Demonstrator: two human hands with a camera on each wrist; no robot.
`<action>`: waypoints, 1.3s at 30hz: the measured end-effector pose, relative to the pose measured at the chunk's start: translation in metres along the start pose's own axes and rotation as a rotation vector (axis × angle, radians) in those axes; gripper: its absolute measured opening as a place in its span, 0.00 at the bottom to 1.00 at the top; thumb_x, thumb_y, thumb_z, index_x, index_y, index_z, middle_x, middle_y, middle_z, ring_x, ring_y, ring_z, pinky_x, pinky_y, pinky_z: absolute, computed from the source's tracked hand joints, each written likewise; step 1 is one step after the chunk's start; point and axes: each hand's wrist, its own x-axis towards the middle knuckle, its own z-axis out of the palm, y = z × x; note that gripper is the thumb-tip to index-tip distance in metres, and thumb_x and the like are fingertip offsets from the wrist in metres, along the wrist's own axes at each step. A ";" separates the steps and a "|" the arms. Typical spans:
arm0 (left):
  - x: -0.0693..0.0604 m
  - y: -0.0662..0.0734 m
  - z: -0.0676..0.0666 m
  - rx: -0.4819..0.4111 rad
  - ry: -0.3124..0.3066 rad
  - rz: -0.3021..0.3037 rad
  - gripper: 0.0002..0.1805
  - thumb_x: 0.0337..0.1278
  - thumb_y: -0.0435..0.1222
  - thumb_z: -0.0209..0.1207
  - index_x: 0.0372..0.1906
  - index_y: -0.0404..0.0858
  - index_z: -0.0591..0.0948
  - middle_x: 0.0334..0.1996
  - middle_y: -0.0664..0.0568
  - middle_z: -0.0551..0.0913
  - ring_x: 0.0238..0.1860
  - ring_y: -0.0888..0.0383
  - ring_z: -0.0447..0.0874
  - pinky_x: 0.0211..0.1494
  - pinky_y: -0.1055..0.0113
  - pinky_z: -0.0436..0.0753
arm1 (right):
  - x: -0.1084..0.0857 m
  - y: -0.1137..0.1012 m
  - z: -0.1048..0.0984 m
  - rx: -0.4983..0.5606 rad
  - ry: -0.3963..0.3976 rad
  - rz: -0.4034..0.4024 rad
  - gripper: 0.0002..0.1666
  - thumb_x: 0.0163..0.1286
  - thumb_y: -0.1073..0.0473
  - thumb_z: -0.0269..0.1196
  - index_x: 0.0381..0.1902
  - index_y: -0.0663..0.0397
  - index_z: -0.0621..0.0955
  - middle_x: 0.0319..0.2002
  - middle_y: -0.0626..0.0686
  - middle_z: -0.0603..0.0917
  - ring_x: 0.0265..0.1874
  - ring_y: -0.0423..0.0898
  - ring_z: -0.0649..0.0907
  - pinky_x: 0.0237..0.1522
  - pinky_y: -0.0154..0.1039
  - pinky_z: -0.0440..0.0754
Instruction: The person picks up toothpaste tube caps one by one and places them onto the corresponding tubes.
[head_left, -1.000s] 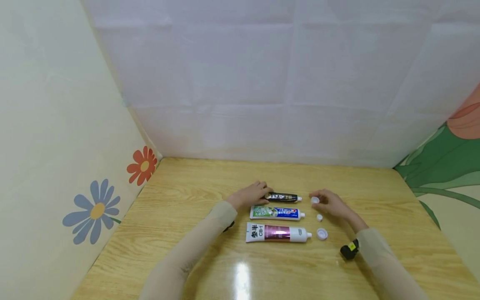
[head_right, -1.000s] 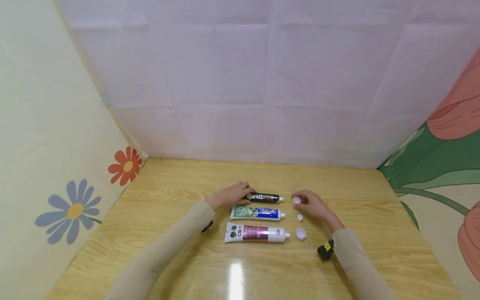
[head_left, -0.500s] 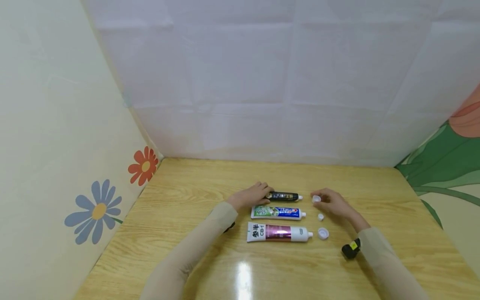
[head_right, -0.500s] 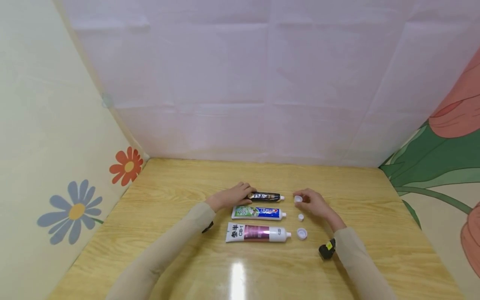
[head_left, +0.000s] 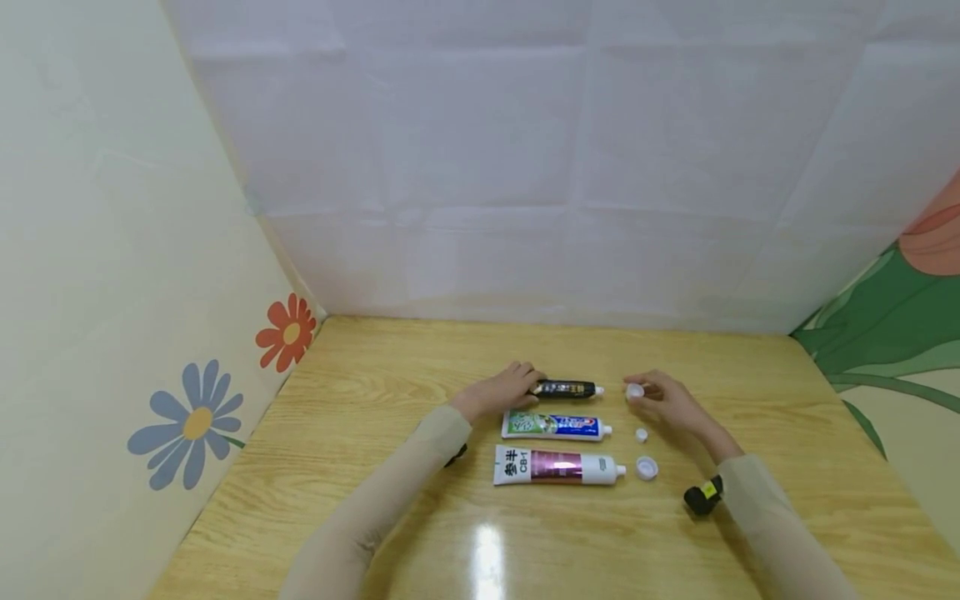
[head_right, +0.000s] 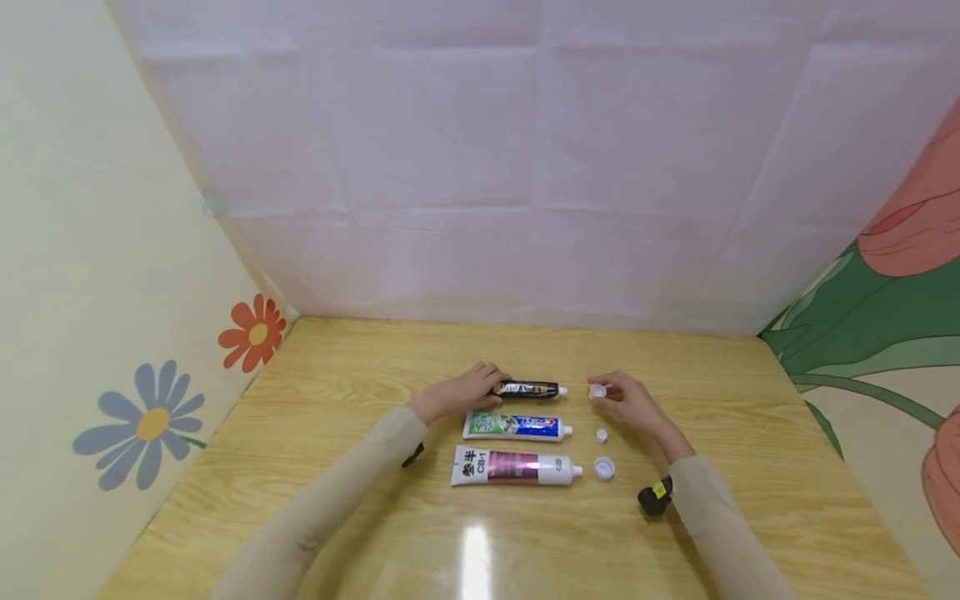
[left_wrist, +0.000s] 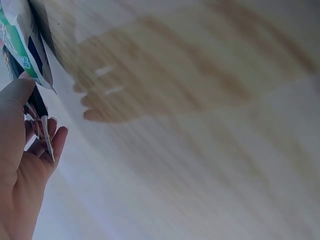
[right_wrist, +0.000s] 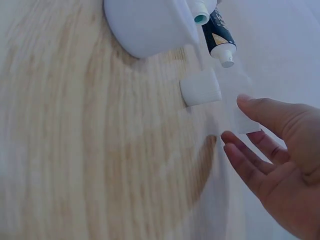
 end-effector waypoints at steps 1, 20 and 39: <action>0.000 0.000 -0.001 -0.001 0.012 0.005 0.27 0.68 0.47 0.45 0.66 0.38 0.62 0.53 0.50 0.71 0.50 0.58 0.68 0.57 0.68 0.72 | 0.001 0.000 0.000 -0.001 -0.001 -0.007 0.24 0.63 0.59 0.62 0.56 0.61 0.74 0.49 0.62 0.76 0.49 0.60 0.78 0.52 0.55 0.75; -0.009 -0.002 -0.011 -0.075 0.165 0.068 0.28 0.67 0.40 0.48 0.69 0.41 0.59 0.56 0.50 0.69 0.53 0.59 0.67 0.58 0.68 0.71 | 0.004 -0.012 -0.008 -0.003 0.049 -0.100 0.25 0.63 0.63 0.62 0.58 0.61 0.73 0.53 0.64 0.75 0.47 0.60 0.78 0.49 0.55 0.77; -0.015 0.001 -0.027 -0.041 0.340 0.145 0.26 0.65 0.38 0.53 0.66 0.38 0.65 0.52 0.50 0.72 0.51 0.58 0.70 0.56 0.68 0.72 | 0.003 -0.037 -0.019 -0.033 0.142 -0.097 0.26 0.64 0.57 0.62 0.56 0.65 0.73 0.49 0.64 0.79 0.43 0.54 0.79 0.45 0.44 0.79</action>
